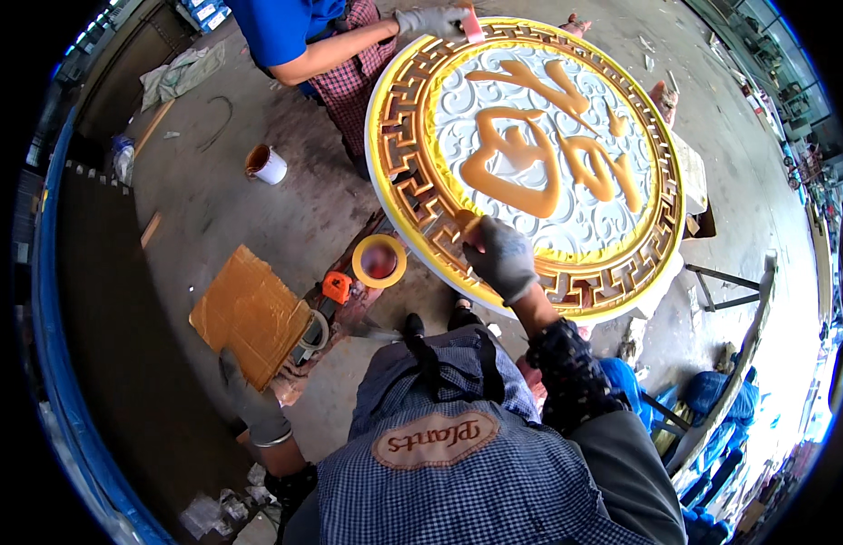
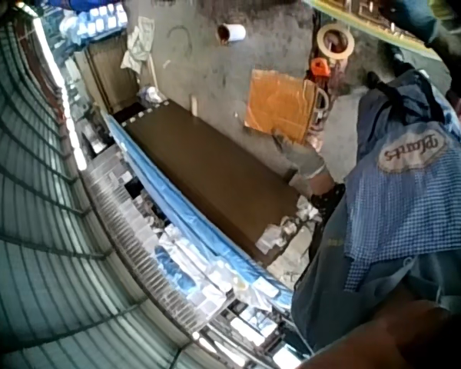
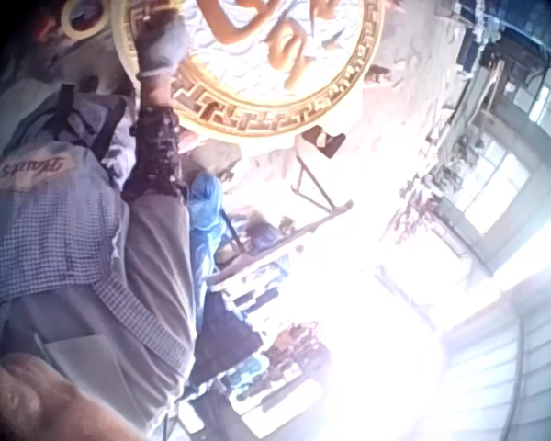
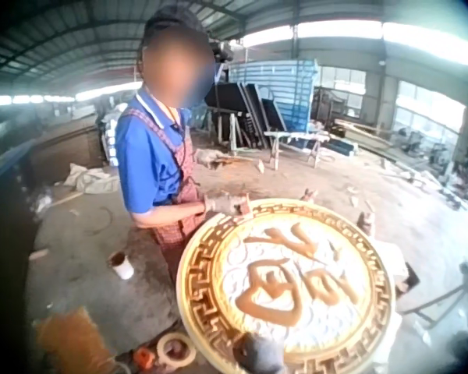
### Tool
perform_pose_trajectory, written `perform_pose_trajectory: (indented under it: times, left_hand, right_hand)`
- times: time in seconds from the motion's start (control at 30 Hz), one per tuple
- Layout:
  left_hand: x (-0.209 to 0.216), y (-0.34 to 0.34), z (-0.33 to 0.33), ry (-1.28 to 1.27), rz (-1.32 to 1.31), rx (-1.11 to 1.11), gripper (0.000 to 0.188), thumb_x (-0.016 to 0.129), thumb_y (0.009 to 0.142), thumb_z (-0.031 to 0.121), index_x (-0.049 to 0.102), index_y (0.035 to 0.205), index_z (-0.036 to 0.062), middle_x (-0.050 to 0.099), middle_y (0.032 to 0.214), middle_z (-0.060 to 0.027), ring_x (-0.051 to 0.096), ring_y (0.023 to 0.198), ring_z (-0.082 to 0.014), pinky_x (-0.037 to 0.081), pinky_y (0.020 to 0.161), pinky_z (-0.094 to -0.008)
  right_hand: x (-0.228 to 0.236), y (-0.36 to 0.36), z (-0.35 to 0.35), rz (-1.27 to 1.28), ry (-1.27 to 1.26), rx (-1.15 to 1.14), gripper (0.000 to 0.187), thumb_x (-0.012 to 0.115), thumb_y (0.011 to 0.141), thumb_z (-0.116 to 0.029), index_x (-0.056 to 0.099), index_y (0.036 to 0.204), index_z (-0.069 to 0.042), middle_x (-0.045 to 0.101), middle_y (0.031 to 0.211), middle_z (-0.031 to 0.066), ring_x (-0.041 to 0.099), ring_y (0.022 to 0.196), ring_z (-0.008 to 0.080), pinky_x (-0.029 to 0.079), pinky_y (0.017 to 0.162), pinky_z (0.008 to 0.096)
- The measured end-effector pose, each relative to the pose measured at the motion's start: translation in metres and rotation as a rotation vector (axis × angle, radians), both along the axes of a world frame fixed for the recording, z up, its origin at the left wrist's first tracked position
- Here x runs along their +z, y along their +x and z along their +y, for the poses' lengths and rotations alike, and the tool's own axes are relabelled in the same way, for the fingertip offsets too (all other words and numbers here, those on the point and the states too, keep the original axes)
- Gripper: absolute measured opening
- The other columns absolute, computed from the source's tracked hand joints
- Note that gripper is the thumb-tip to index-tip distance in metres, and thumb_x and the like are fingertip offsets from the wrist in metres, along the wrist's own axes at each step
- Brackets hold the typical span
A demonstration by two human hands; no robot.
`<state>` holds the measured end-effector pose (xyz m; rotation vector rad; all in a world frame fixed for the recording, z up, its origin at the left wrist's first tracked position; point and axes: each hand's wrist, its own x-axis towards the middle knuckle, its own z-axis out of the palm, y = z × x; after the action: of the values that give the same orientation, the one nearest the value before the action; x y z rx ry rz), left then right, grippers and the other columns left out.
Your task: The person rubs gold leaf onto a large circular decorative plaque featuring a raised Chinese character and geometric border. They repeatedly apply gold leaf from a small square sheet using a pink sponge, working around the border and the central character. Another person is visible nearby, also working on the same plaque.
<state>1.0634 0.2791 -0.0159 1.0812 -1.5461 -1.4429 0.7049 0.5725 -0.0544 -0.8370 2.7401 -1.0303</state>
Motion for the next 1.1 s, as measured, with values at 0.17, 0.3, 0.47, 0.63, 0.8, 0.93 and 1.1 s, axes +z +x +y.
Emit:
perform_pose_trajectory:
  times: [0.17,0.3,0.47,0.63,0.8,0.93,1.1]
  left_hand:
    - [0.014,-0.015,0.004,-0.828,-0.475,-0.139,0.051,0.051,0.108,0.030,0.046,0.146,-0.0039,0.053,0.143,-0.0186,0.056,0.128,-0.0303,0.047,0.107,-0.0413]
    - [0.014,-0.034,0.012,-0.499,-0.321,-0.122,0.051,0.055,0.105,0.023,0.046,0.146,-0.0048,0.049,0.147,-0.0228,0.054,0.132,-0.0347,0.046,0.109,-0.0439]
    - [-0.006,-0.031,-0.001,-0.973,-0.687,-0.276,0.055,0.061,0.100,0.014,0.043,0.149,-0.0034,0.045,0.151,-0.0282,0.050,0.136,-0.0397,0.044,0.112,-0.0458]
    - [-0.002,-0.047,0.003,-0.899,-0.655,-0.315,0.059,0.065,0.098,0.011,0.043,0.149,-0.0040,0.046,0.151,-0.0284,0.051,0.135,-0.0404,0.043,0.113,-0.0465]
    - [0.008,-0.057,0.012,-0.943,-0.665,-0.339,0.063,0.069,0.095,0.011,0.043,0.149,-0.0054,0.047,0.150,-0.0290,0.051,0.135,-0.0407,0.042,0.114,-0.0463]
    - [0.006,-0.056,0.011,-0.941,-0.666,-0.314,0.071,0.076,0.090,0.020,0.044,0.147,-0.0071,0.048,0.148,-0.0302,0.051,0.136,-0.0425,0.042,0.114,-0.0476]
    - [0.004,-0.055,0.016,-0.993,-0.650,-0.317,0.088,0.084,0.082,0.045,0.047,0.141,-0.0096,0.050,0.143,-0.0325,0.051,0.134,-0.0461,0.042,0.111,-0.0515]
  right_hand:
    - [0.034,0.022,0.080,-0.098,-0.020,-0.228,0.038,0.079,0.080,-0.033,0.068,0.108,-0.009,0.071,0.085,0.0173,0.070,0.083,0.0387,0.055,0.072,0.0452]
    - [0.022,0.038,0.157,-0.162,-0.080,-0.432,0.047,0.083,0.078,-0.033,0.069,0.113,-0.005,0.070,0.080,0.0152,0.070,0.073,0.0298,0.054,0.067,0.0396]
    - [0.008,0.053,0.204,-0.122,-0.221,-0.525,0.046,0.083,0.081,-0.026,0.068,0.117,-0.002,0.068,0.078,0.0132,0.069,0.068,0.0255,0.054,0.064,0.0365]
    - [0.004,0.051,0.180,-0.072,-0.007,-0.435,0.032,0.082,0.081,-0.027,0.065,0.097,-0.005,0.066,0.083,0.0140,0.067,0.074,0.0351,0.053,0.067,0.0435]
    - [-0.004,0.041,0.151,0.040,0.113,-0.294,0.024,0.074,0.082,-0.021,0.061,0.098,-0.009,0.065,0.092,0.0140,0.068,0.085,0.0365,0.054,0.071,0.0465]
    - [0.001,0.028,0.173,0.150,0.364,-0.177,0.021,0.071,0.081,-0.017,0.062,0.098,-0.012,0.065,0.092,0.0125,0.068,0.080,0.0373,0.054,0.069,0.0468]
    - [0.016,0.035,0.166,0.051,0.182,-0.199,0.030,0.071,0.078,-0.012,0.066,0.109,-0.013,0.067,0.098,0.0134,0.069,0.087,0.0368,0.056,0.074,0.0471]
